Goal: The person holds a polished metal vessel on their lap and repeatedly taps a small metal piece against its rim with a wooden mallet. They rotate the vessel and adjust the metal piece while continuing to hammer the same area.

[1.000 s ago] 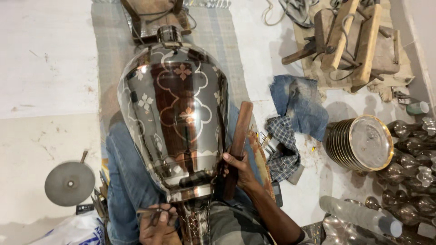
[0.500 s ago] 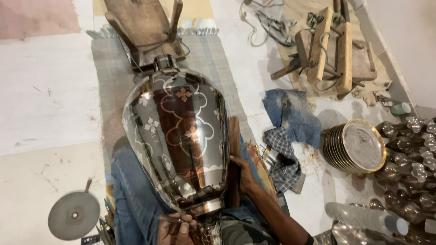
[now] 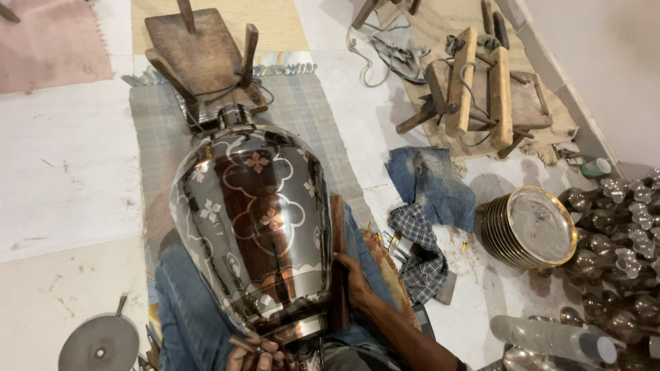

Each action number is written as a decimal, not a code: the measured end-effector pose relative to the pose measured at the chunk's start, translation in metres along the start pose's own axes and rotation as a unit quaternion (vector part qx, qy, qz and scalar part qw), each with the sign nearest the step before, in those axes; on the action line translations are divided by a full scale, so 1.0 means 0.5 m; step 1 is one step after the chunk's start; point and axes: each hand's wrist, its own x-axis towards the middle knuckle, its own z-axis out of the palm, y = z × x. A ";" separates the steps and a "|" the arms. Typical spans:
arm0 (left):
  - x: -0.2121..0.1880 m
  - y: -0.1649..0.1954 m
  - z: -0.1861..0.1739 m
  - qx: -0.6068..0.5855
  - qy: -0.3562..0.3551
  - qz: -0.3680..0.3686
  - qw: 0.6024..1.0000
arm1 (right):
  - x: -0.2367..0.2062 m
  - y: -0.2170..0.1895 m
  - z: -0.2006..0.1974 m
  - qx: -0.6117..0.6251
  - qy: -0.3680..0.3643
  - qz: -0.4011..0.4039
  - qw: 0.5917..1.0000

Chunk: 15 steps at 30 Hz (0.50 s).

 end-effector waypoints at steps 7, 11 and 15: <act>0.002 -0.017 -0.004 0.023 -0.008 0.028 0.999 | 0.020 0.014 -0.041 -0.024 -0.017 -0.085 0.996; -0.005 -0.018 0.005 0.031 -0.009 0.044 0.999 | 0.015 0.008 -0.045 -0.027 -0.022 -0.092 0.995; -0.002 0.020 0.002 0.127 0.035 0.094 0.987 | -0.003 -0.002 -0.040 -0.053 -0.032 -0.059 0.996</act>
